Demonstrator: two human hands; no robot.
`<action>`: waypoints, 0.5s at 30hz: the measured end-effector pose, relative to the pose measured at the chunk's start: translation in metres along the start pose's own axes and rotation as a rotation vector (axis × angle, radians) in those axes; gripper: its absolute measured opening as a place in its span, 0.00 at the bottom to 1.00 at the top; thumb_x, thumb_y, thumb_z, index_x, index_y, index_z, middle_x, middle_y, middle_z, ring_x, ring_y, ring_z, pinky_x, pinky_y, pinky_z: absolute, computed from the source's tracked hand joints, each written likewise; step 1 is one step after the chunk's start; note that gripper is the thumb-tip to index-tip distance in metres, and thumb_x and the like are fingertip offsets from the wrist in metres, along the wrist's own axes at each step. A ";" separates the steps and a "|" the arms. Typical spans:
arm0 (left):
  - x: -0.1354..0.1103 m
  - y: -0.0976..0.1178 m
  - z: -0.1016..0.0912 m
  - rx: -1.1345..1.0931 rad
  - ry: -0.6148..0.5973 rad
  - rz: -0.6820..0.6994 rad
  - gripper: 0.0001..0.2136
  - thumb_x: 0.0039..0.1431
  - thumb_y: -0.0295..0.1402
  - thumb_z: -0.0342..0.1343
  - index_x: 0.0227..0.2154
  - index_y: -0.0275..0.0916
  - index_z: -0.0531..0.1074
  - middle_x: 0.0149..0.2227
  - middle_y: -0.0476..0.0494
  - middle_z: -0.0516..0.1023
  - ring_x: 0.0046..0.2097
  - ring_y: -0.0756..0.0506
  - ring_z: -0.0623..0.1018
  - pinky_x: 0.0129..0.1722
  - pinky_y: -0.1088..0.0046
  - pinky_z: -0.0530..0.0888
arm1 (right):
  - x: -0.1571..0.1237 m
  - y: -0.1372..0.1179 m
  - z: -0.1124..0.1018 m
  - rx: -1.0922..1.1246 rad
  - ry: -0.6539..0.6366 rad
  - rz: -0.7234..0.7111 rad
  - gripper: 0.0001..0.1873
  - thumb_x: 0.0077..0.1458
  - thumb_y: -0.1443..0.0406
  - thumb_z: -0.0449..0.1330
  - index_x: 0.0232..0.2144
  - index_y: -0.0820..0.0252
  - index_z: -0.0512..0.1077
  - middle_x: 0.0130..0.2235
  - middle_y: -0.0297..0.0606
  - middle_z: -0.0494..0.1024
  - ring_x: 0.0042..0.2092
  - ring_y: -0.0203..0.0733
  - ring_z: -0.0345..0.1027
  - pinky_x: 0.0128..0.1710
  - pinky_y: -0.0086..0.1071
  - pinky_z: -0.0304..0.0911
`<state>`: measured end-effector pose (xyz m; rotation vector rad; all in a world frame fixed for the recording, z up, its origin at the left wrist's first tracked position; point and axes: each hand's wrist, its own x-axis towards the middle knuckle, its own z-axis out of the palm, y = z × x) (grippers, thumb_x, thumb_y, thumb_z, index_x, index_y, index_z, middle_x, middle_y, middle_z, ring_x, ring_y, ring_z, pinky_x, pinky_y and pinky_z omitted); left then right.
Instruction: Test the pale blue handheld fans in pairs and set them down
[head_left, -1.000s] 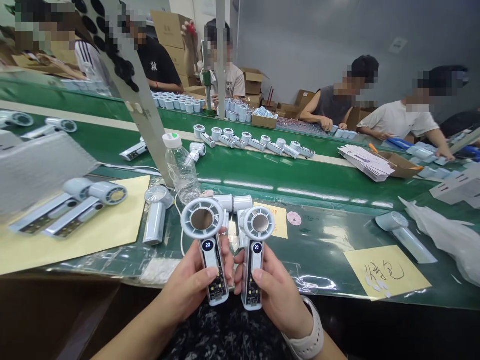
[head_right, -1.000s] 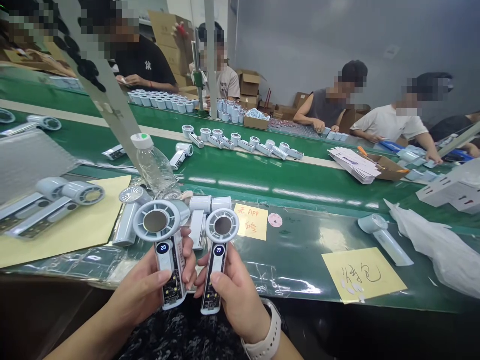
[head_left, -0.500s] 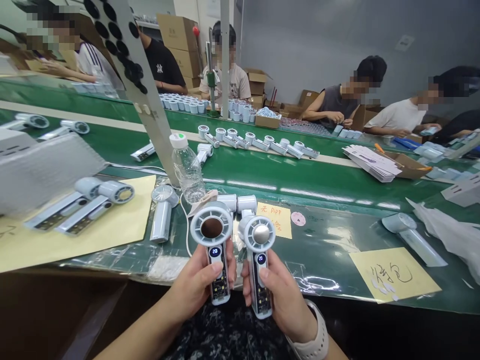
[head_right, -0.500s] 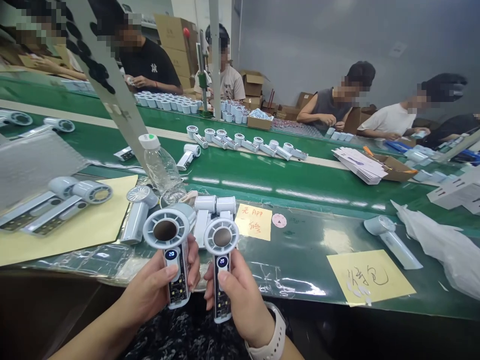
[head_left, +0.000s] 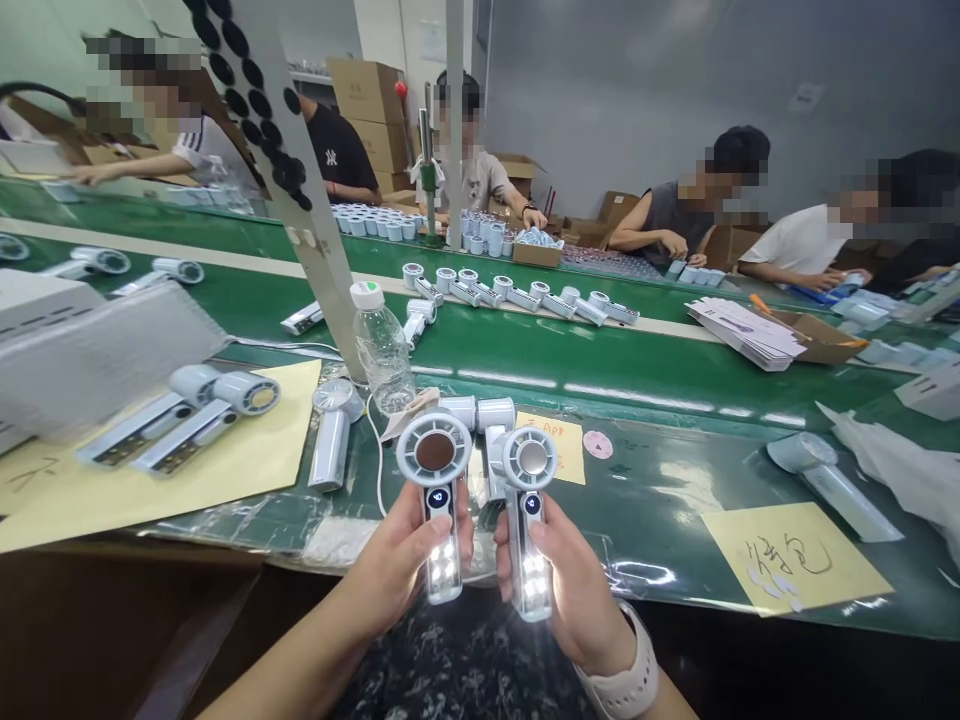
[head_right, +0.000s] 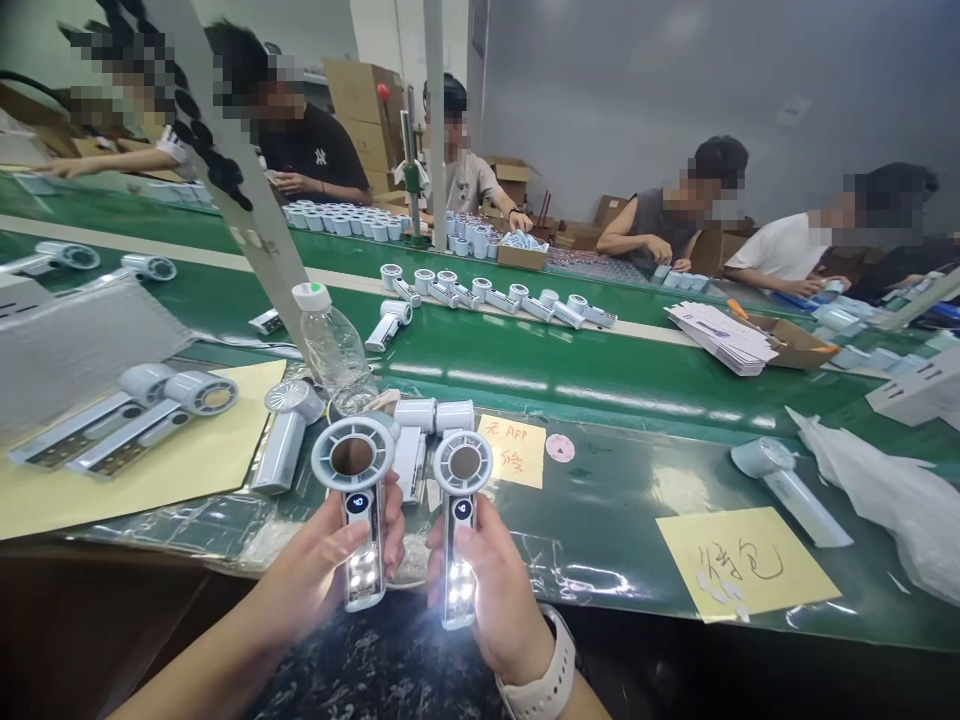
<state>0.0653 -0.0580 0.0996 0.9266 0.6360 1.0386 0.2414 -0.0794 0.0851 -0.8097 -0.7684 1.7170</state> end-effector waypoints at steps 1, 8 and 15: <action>0.000 0.000 0.001 -0.012 -0.015 0.000 0.17 0.56 0.45 0.63 0.41 0.41 0.68 0.28 0.48 0.74 0.29 0.49 0.72 0.30 0.73 0.71 | 0.000 0.001 -0.001 0.001 -0.016 0.001 0.18 0.56 0.52 0.64 0.38 0.61 0.71 0.32 0.35 0.74 0.24 0.34 0.67 0.24 0.29 0.66; 0.001 -0.001 0.004 -0.016 0.033 -0.006 0.15 0.55 0.42 0.63 0.40 0.40 0.69 0.29 0.48 0.72 0.27 0.48 0.72 0.27 0.72 0.72 | -0.001 0.003 -0.008 0.008 -0.025 -0.038 0.18 0.57 0.53 0.64 0.42 0.60 0.70 0.34 0.35 0.75 0.27 0.34 0.69 0.26 0.29 0.67; 0.002 0.000 -0.001 -0.117 0.011 -0.054 0.20 0.53 0.40 0.66 0.46 0.40 0.68 0.31 0.47 0.73 0.30 0.48 0.73 0.31 0.72 0.73 | -0.001 -0.002 -0.008 0.048 -0.112 -0.019 0.18 0.57 0.53 0.63 0.40 0.62 0.72 0.31 0.37 0.75 0.30 0.37 0.69 0.32 0.31 0.67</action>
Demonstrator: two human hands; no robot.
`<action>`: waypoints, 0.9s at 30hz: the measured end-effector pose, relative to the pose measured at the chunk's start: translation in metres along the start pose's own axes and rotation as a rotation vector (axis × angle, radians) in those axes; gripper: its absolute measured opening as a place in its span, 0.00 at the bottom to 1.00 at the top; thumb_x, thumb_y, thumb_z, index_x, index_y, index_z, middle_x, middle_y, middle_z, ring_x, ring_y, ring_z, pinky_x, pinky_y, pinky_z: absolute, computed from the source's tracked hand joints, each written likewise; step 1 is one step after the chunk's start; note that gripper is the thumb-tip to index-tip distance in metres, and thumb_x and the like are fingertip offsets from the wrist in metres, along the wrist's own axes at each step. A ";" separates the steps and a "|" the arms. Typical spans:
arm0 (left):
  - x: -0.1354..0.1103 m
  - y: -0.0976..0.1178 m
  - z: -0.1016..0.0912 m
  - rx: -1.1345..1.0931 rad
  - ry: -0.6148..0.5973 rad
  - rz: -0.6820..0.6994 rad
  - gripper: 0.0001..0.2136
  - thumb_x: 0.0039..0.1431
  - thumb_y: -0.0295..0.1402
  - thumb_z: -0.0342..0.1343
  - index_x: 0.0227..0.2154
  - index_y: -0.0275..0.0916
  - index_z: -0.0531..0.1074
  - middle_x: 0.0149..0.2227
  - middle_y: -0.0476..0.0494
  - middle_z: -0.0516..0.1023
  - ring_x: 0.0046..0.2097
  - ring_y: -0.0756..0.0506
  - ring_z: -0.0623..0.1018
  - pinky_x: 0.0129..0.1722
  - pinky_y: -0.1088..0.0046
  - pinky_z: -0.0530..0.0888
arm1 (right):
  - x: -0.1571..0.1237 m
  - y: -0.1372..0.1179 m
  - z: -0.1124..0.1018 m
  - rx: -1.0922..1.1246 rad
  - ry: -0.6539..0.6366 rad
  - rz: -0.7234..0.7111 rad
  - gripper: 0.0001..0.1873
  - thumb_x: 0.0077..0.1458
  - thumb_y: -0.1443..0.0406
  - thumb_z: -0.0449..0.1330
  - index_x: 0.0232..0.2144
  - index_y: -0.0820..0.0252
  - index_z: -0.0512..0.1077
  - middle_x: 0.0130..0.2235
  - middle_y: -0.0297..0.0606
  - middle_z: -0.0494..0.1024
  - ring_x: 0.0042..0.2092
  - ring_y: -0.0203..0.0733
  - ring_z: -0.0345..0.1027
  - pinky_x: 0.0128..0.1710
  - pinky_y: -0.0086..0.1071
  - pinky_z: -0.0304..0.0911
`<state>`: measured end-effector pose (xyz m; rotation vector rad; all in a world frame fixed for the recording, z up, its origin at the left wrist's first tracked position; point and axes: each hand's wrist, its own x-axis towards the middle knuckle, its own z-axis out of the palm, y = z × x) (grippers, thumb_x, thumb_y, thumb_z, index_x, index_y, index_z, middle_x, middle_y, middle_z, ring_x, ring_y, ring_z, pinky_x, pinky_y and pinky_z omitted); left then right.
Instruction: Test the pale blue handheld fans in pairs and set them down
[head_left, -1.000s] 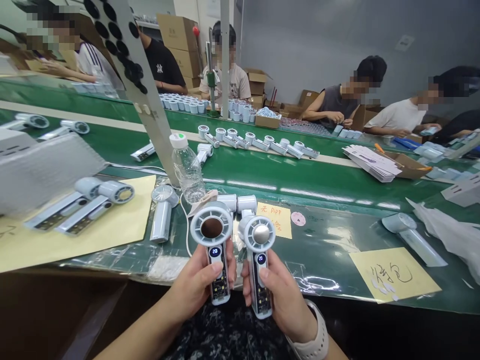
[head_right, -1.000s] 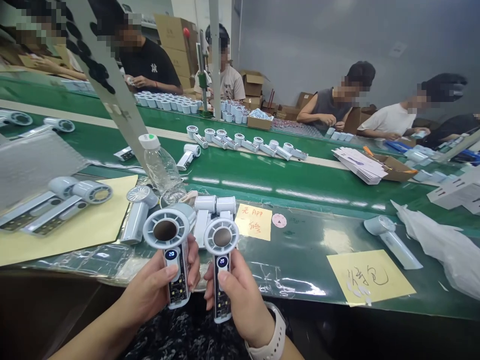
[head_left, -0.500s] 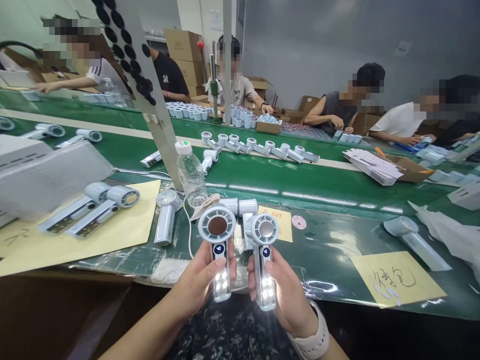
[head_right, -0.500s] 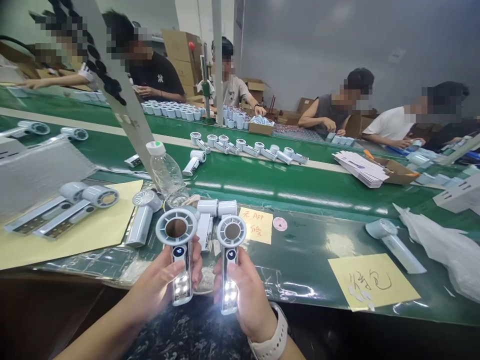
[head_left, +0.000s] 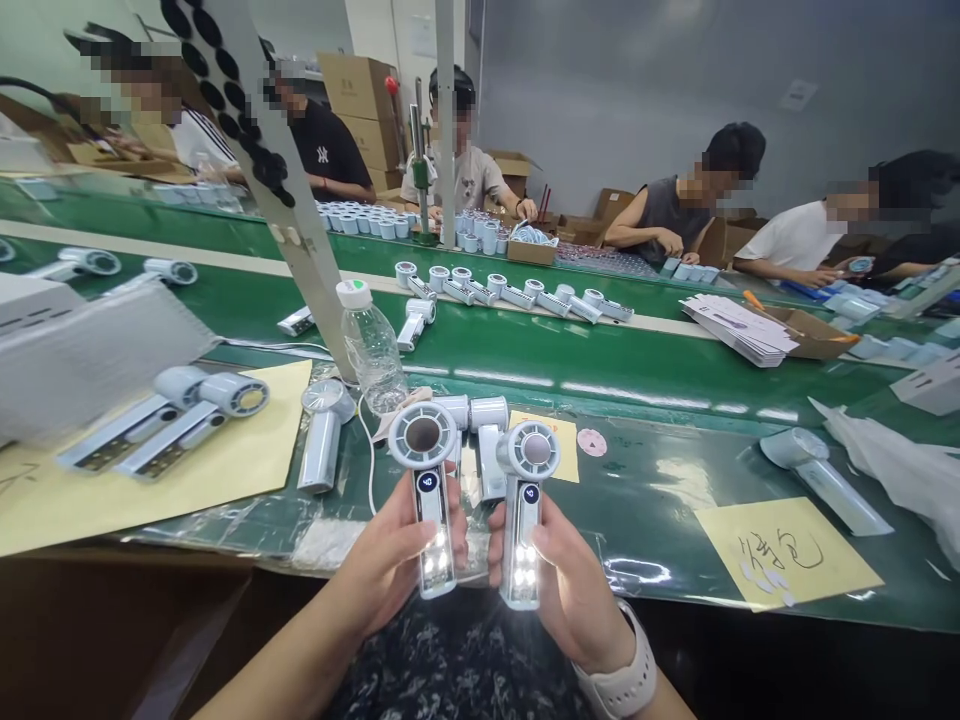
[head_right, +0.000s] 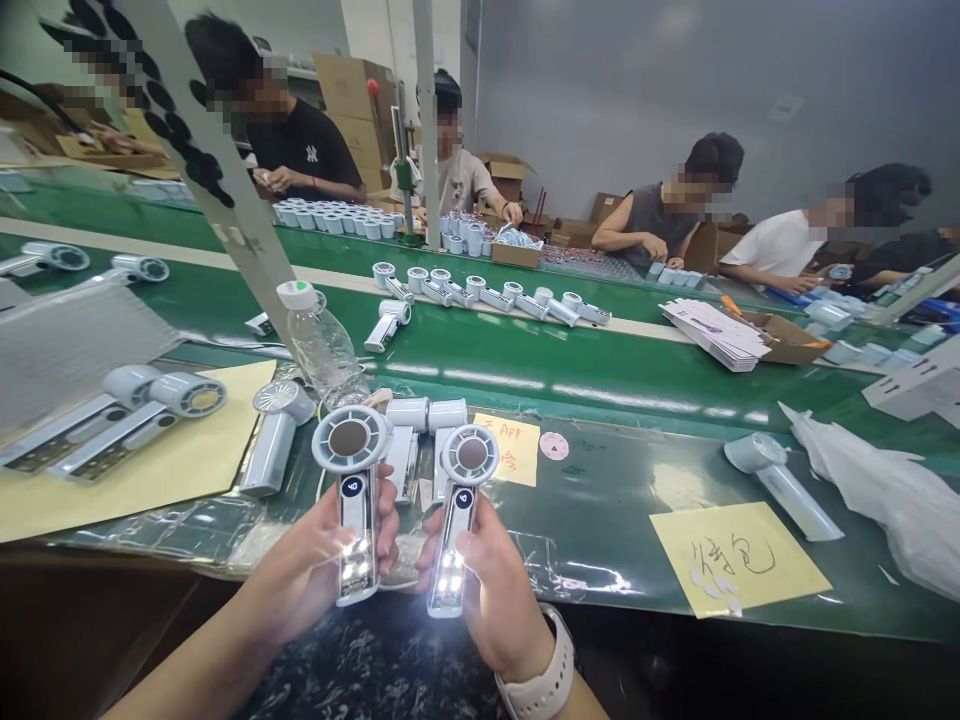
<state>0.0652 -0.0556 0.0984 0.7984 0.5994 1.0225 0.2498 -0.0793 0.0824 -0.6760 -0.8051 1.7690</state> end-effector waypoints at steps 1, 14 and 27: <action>0.000 -0.001 -0.001 0.014 -0.010 0.006 0.19 0.52 0.39 0.66 0.44 0.41 0.68 0.31 0.48 0.72 0.30 0.49 0.73 0.31 0.73 0.73 | 0.000 0.000 0.000 -0.005 0.008 0.002 0.18 0.56 0.54 0.64 0.40 0.62 0.71 0.31 0.36 0.75 0.30 0.36 0.68 0.32 0.31 0.67; -0.001 -0.002 0.000 0.339 0.196 -0.003 0.28 0.49 0.51 0.67 0.46 0.43 0.62 0.38 0.46 0.77 0.30 0.45 0.78 0.28 0.71 0.74 | 0.010 0.012 -0.002 0.038 0.173 -0.079 0.21 0.53 0.52 0.67 0.40 0.60 0.69 0.30 0.32 0.76 0.20 0.30 0.65 0.18 0.23 0.60; -0.015 0.007 0.017 0.155 0.114 -0.013 0.23 0.57 0.47 0.61 0.48 0.42 0.61 0.39 0.40 0.82 0.29 0.41 0.81 0.32 0.65 0.77 | -0.002 -0.005 0.019 0.185 -0.012 -0.021 0.21 0.59 0.51 0.61 0.42 0.63 0.77 0.41 0.47 0.79 0.34 0.48 0.75 0.38 0.43 0.68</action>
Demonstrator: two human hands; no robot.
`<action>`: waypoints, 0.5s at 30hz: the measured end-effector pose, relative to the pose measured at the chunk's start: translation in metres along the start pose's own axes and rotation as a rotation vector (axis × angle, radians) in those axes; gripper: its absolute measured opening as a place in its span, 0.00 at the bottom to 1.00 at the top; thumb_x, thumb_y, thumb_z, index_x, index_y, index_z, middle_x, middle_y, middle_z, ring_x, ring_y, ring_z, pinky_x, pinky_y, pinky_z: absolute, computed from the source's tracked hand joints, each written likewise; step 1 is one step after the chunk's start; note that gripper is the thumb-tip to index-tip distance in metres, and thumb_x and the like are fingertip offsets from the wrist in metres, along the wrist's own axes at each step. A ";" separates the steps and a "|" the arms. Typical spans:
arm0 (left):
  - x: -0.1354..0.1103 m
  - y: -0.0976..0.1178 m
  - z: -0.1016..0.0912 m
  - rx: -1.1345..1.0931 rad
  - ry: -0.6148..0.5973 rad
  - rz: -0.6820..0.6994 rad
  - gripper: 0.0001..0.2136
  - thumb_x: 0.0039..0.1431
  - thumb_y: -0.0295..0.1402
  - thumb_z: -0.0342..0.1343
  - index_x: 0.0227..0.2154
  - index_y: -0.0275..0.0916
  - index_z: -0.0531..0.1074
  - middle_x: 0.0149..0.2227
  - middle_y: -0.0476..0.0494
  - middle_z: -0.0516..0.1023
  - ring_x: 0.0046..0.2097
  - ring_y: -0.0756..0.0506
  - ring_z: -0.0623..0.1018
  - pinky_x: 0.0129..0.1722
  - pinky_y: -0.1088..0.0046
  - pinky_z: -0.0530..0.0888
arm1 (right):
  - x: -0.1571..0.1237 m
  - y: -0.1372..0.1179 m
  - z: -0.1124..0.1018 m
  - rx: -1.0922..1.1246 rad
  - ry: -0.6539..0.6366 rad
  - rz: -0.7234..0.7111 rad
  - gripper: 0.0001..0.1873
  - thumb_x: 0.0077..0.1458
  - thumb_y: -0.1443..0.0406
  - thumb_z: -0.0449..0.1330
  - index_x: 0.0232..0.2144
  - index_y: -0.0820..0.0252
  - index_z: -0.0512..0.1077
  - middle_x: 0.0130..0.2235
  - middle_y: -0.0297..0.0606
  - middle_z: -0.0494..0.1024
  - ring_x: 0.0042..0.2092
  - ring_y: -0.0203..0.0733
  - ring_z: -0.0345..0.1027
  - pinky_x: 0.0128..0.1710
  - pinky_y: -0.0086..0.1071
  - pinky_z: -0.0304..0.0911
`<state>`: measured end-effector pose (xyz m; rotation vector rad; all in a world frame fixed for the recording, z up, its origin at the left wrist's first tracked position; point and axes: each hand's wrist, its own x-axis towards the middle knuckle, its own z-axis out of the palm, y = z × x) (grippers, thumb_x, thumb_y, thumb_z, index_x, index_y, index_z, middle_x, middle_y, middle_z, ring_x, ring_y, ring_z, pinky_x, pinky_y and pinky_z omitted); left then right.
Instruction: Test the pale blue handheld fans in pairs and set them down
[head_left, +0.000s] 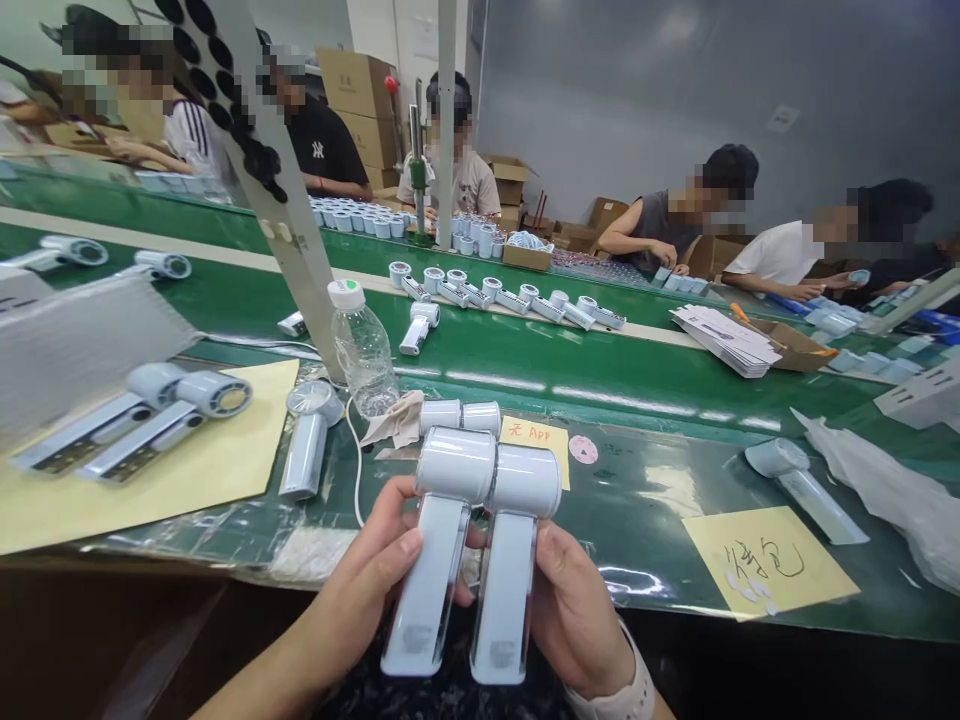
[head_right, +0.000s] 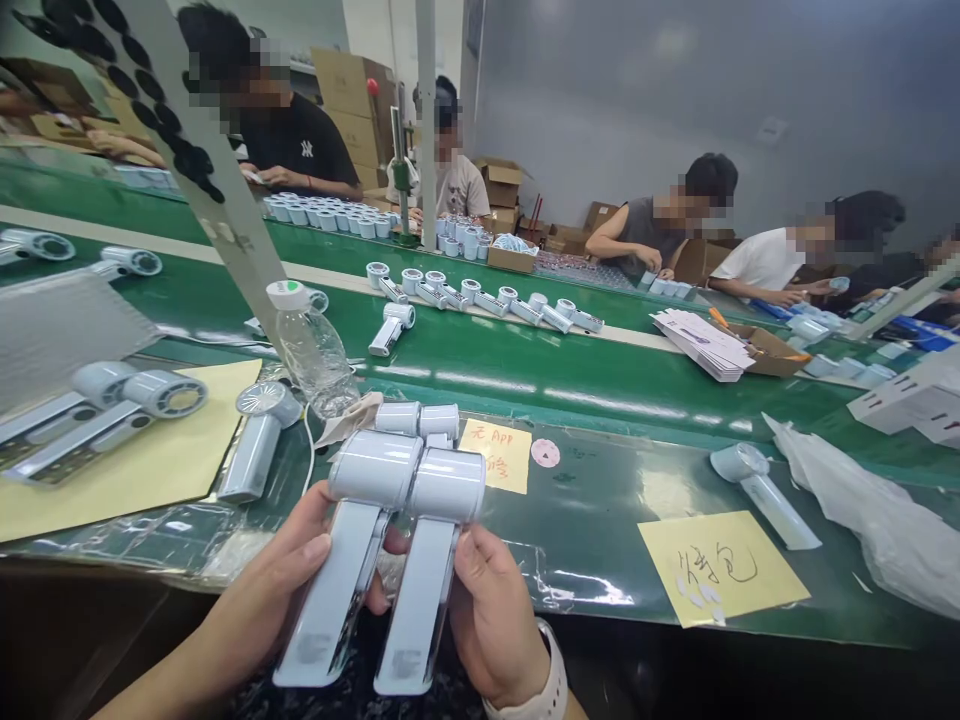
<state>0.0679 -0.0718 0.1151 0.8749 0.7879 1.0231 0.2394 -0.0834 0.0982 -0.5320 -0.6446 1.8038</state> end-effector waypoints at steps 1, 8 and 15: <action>-0.002 0.003 0.001 0.000 -0.006 -0.003 0.22 0.57 0.47 0.61 0.48 0.42 0.62 0.39 0.40 0.82 0.29 0.41 0.81 0.31 0.65 0.77 | -0.001 0.000 0.000 -0.007 0.036 -0.011 0.22 0.58 0.51 0.62 0.42 0.63 0.77 0.41 0.48 0.80 0.33 0.50 0.75 0.37 0.44 0.69; 0.004 0.002 0.000 -0.109 -0.046 -0.046 0.25 0.47 0.43 0.71 0.46 0.40 0.70 0.35 0.42 0.80 0.37 0.41 0.81 0.41 0.66 0.77 | 0.000 -0.008 0.003 0.114 0.158 0.083 0.17 0.51 0.54 0.66 0.34 0.62 0.78 0.34 0.43 0.81 0.37 0.46 0.74 0.43 0.40 0.69; 0.012 -0.008 -0.010 -0.114 -0.087 -0.107 0.21 0.46 0.39 0.72 0.42 0.38 0.75 0.31 0.48 0.74 0.29 0.51 0.74 0.30 0.77 0.72 | 0.003 -0.008 0.004 0.134 0.179 0.140 0.18 0.50 0.52 0.64 0.28 0.63 0.76 0.26 0.38 0.76 0.27 0.37 0.67 0.30 0.30 0.64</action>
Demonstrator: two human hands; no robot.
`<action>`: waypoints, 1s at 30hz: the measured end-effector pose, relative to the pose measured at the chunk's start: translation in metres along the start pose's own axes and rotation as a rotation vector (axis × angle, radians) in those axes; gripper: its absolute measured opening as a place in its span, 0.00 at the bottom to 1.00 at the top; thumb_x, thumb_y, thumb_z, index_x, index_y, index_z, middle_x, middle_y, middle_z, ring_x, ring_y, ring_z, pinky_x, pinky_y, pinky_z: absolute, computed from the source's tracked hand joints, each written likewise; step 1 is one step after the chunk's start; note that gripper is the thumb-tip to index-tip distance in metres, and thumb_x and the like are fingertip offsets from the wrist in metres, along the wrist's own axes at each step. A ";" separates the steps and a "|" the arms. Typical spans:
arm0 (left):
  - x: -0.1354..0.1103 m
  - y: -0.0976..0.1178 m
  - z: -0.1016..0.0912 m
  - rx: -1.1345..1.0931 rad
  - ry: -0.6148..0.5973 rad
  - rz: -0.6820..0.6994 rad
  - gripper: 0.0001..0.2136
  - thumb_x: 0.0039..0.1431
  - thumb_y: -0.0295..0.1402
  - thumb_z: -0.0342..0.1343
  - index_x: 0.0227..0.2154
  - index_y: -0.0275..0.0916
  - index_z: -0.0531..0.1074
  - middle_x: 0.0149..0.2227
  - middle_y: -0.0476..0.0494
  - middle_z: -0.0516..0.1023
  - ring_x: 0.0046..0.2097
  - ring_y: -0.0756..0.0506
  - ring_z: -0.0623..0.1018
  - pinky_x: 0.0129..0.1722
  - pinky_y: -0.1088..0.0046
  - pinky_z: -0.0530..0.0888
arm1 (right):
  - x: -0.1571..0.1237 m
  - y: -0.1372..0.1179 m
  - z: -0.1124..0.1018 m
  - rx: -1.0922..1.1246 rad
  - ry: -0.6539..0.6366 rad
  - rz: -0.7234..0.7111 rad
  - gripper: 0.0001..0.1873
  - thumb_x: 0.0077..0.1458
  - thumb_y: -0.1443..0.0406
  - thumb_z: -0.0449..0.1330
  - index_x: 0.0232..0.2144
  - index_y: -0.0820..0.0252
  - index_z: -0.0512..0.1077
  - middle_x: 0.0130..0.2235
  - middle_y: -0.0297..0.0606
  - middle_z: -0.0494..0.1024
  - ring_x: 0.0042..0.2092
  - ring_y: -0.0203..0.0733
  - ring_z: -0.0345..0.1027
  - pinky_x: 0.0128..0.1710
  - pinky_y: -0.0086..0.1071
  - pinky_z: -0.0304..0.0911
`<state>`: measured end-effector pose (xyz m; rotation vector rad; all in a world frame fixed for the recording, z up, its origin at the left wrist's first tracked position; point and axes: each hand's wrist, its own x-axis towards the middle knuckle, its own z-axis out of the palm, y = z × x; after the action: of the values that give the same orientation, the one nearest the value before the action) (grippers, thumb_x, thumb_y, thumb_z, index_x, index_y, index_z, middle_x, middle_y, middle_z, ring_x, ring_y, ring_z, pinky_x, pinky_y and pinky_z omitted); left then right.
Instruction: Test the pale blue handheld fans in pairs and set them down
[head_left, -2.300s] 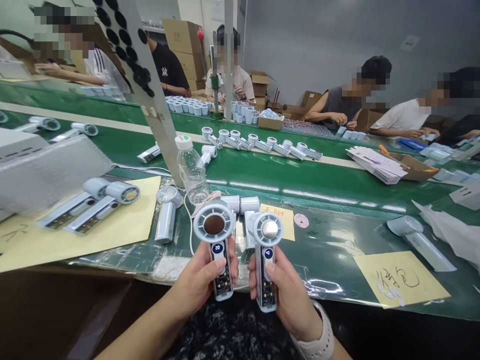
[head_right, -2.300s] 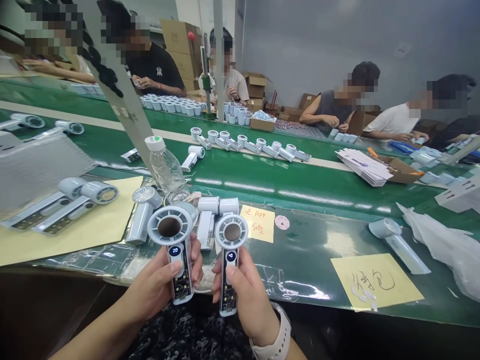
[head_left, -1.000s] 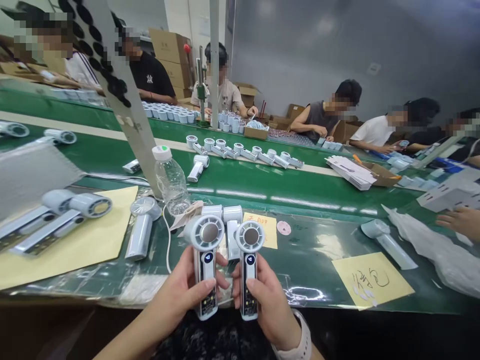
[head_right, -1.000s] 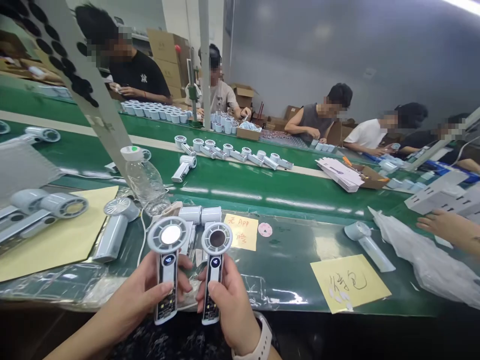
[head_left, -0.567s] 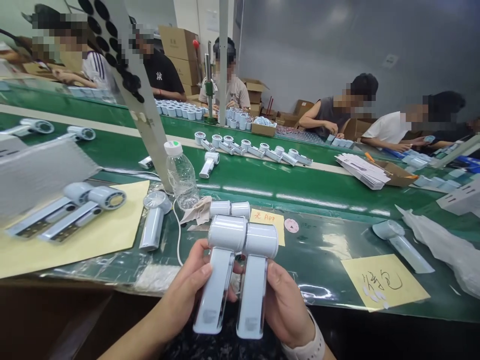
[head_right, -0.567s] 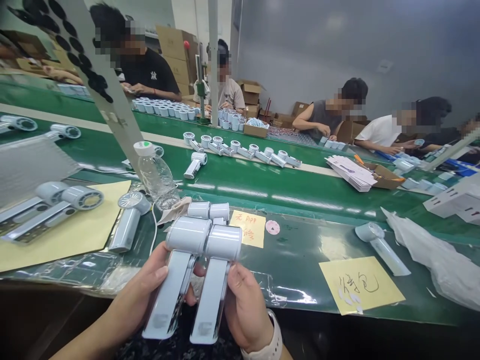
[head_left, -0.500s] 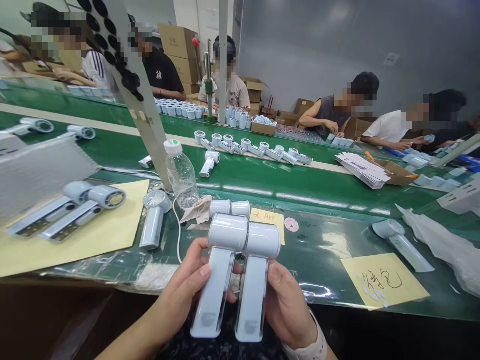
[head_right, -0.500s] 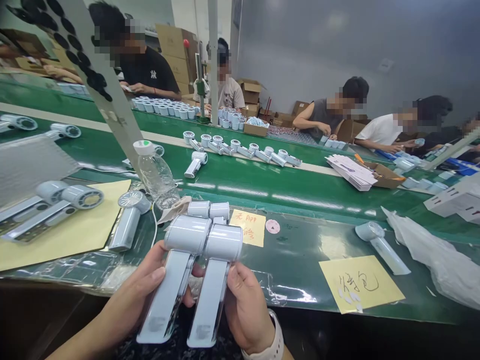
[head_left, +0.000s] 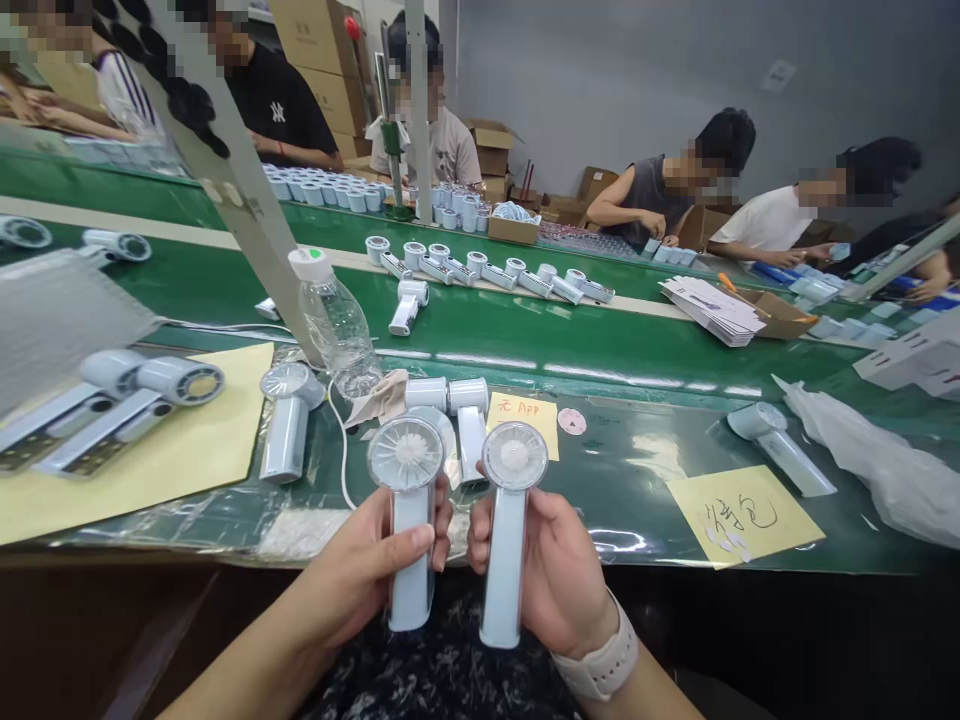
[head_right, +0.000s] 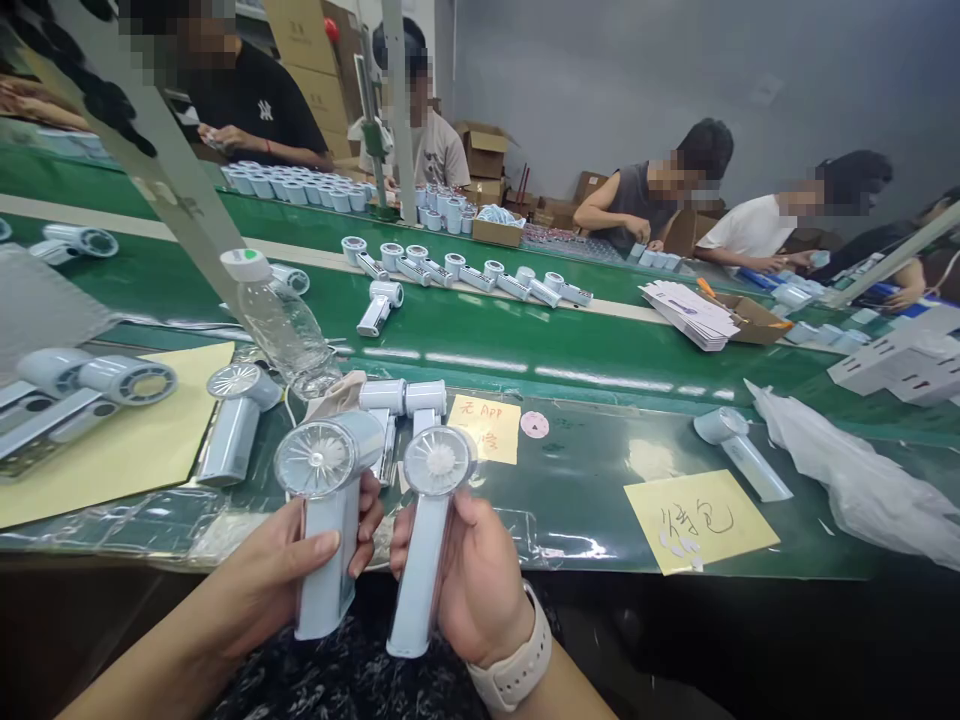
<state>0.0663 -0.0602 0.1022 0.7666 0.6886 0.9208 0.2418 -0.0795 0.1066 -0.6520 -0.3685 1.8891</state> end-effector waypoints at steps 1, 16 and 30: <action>0.000 0.001 0.001 -0.005 0.020 -0.003 0.21 0.45 0.39 0.72 0.42 0.39 0.76 0.31 0.47 0.74 0.29 0.50 0.74 0.30 0.76 0.73 | 0.000 0.000 0.000 0.001 -0.017 -0.004 0.18 0.51 0.52 0.63 0.26 0.63 0.76 0.25 0.38 0.75 0.26 0.36 0.66 0.28 0.29 0.62; 0.001 0.008 0.003 -0.030 0.074 0.014 0.14 0.54 0.39 0.66 0.41 0.39 0.76 0.40 0.38 0.82 0.39 0.38 0.81 0.37 0.67 0.78 | -0.002 -0.006 -0.014 -0.044 -0.056 -0.204 0.14 0.52 0.55 0.65 0.35 0.59 0.76 0.30 0.40 0.75 0.32 0.43 0.67 0.25 0.30 0.65; 0.002 0.008 0.001 0.040 0.197 -0.005 0.24 0.50 0.41 0.69 0.48 0.41 0.70 0.42 0.38 0.82 0.39 0.38 0.83 0.38 0.66 0.78 | 0.004 -0.009 -0.017 0.012 -0.186 -0.086 0.29 0.58 0.45 0.55 0.47 0.62 0.75 0.19 0.30 0.63 0.22 0.35 0.48 0.20 0.27 0.50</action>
<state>0.0648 -0.0553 0.1092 0.7145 0.8832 0.9884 0.2572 -0.0734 0.0966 -0.4464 -0.4966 1.8734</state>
